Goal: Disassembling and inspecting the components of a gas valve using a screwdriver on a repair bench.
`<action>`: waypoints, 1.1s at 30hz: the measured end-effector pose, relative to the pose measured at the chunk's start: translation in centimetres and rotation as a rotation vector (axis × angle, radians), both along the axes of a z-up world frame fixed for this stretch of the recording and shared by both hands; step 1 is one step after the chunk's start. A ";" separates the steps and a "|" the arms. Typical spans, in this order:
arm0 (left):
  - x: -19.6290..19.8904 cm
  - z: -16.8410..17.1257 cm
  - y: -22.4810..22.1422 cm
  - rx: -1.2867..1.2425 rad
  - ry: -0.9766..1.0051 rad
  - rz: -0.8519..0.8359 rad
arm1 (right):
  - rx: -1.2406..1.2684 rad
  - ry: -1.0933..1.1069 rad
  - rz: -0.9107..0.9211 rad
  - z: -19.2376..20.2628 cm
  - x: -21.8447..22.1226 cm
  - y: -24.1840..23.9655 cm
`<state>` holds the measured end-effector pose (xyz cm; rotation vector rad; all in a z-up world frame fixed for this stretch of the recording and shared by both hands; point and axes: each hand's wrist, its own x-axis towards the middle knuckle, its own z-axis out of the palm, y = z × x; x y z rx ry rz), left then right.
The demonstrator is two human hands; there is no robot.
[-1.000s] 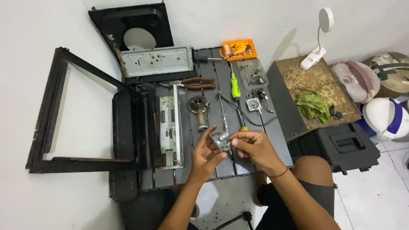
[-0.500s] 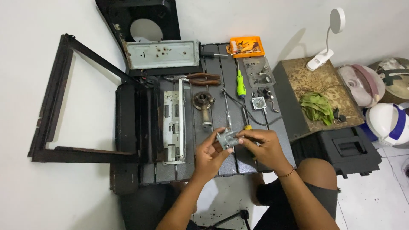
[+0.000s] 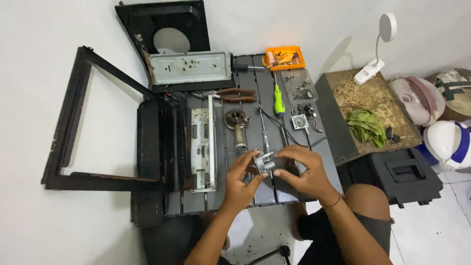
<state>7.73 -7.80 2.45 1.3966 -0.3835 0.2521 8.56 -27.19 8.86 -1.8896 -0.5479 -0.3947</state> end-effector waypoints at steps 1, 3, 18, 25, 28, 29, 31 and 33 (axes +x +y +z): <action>0.0 0.1 0.1 0.003 -0.005 -0.002 | 0.003 -0.005 -0.002 -0.2 -0.1 0.0; 0.2 0.5 0.3 0.021 -0.027 -0.022 | 0.000 0.050 0.031 -0.6 -0.2 0.1; -0.6 2.5 -0.1 -0.097 -0.116 -0.070 | 0.026 0.221 0.044 0.1 -0.5 -0.2; -0.5 2.5 0.3 -0.059 -0.146 -0.073 | 0.002 0.150 0.083 -0.9 0.0 -0.6; -0.2 2.0 0.3 0.043 -0.145 -0.096 | 0.009 0.121 0.086 -0.8 -0.2 -0.5; -0.2 1.9 0.3 0.044 -0.118 -0.100 | 0.010 0.110 0.077 -0.9 -0.3 -0.5; -0.1 1.7 0.2 0.045 -0.091 -0.104 | 0.011 0.098 0.069 -0.9 -0.2 -0.5; -0.3 1.5 0.2 0.041 -0.063 -0.088 | 0.016 0.097 0.078 -1.0 -0.2 -0.6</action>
